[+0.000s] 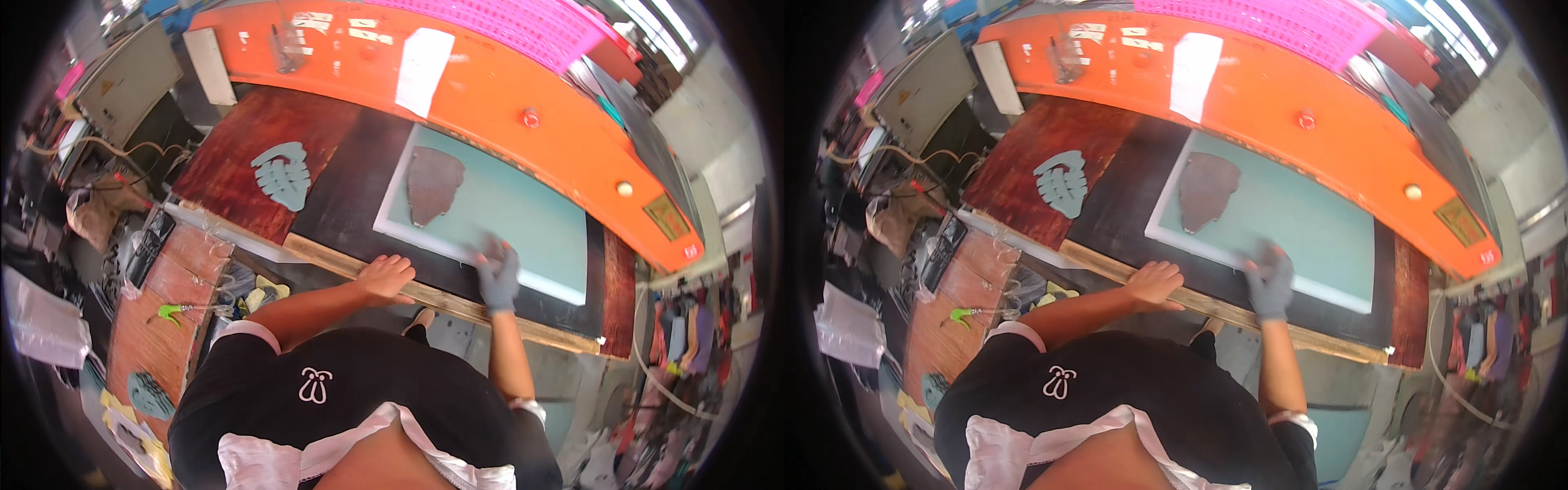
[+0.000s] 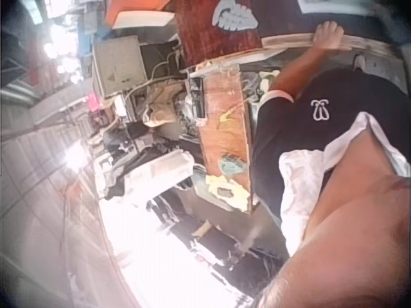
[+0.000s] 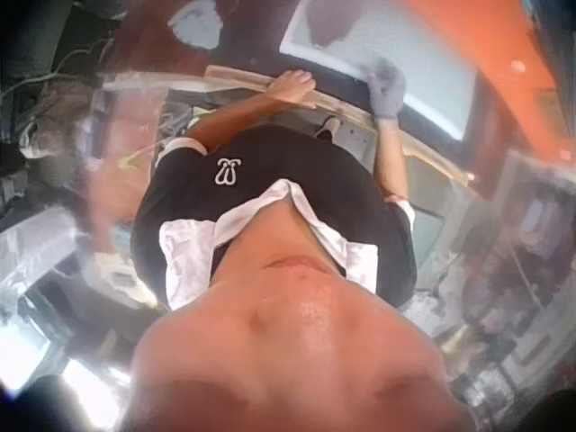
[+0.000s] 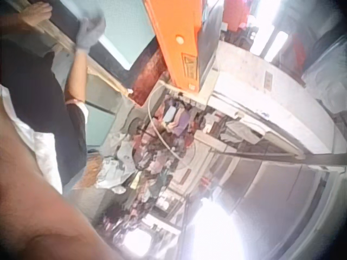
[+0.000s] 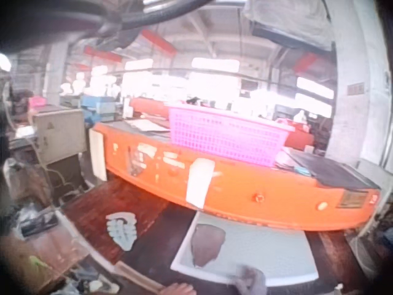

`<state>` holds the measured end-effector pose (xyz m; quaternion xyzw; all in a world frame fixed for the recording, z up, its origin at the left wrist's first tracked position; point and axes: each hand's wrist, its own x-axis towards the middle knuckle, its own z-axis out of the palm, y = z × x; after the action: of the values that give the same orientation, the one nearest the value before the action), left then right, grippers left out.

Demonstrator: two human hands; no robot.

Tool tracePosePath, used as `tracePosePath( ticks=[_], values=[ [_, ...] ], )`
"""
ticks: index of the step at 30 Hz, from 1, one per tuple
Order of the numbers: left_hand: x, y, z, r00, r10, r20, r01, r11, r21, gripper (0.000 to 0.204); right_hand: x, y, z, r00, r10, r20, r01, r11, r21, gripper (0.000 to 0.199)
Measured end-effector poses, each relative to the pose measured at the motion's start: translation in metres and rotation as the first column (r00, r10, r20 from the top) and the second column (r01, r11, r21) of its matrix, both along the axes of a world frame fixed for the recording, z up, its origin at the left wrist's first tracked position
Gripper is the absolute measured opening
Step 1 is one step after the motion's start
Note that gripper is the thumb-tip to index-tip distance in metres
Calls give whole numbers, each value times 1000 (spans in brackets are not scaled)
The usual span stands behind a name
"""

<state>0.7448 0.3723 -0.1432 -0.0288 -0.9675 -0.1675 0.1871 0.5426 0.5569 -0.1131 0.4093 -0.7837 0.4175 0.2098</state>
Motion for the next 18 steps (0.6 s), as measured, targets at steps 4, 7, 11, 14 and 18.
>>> tracePosePath(
  ticks=[4,7,11,14,18],
  values=[
    [32,24,-7,999,2,-38,-3,1000,-17,44,34,-98,32,946,220,239,-292,897,331,82],
    [50,41,-11,990,23,-142,-29,999,-38,41,85,-140,37,964,-256,63,183,822,539,92],
    [64,36,-11,988,-139,-74,157,896,416,34,117,-145,57,919,-377,117,196,695,692,92],
    [71,12,-8,893,119,-433,-51,985,165,30,127,-137,54,921,-360,151,163,705,690,90],
    [79,-10,-13,932,198,-304,-173,979,107,39,124,-122,34,940,-269,209,120,836,535,83]
  ],
)
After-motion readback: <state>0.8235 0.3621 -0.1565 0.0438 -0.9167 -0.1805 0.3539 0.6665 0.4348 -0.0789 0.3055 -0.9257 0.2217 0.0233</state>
